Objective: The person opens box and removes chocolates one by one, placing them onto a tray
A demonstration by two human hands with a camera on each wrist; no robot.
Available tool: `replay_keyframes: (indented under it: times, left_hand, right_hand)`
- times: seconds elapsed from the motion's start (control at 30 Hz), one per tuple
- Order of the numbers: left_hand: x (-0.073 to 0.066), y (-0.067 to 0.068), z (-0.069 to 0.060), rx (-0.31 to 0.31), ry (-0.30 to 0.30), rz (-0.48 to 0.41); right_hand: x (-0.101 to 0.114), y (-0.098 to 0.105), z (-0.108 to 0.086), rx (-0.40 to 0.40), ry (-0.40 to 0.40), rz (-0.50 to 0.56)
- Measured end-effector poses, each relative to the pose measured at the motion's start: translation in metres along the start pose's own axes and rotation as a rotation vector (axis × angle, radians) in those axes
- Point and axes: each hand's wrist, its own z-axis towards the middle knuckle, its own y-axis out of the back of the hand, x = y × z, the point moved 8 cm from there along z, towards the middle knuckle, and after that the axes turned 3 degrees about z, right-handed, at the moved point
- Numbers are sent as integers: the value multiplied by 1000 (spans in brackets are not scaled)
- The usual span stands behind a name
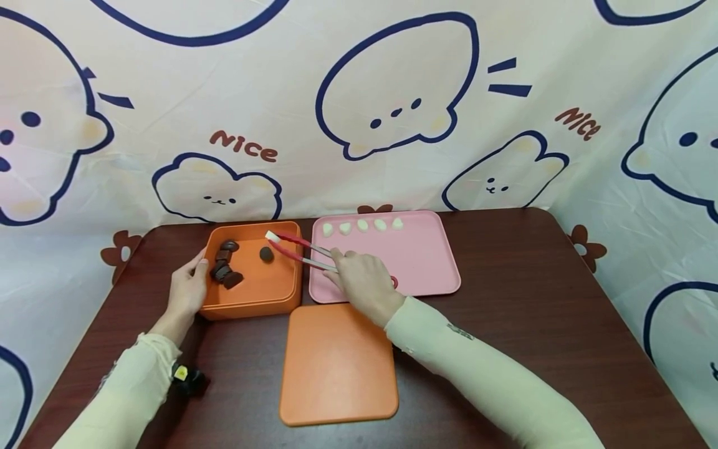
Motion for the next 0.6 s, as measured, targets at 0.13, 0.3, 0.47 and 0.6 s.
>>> replay_keyframes:
  times: [0.13,0.3,0.47,0.6]
  left_hand:
    - [0,0,0,0,0,-7]
    - [1,0,0,1,1,-13]
    - [0,0,0,-3,2,-13]
    - [0,1,-1,-7,-5,-10]
  right_hand:
    - [-2,4,-4,-16,-3,13]
    - [-7,8,-11,-15,-4,40]
    - [-16,17,-19,-31,-11,38]
    - [-25,25,-26,-43,-31,46]
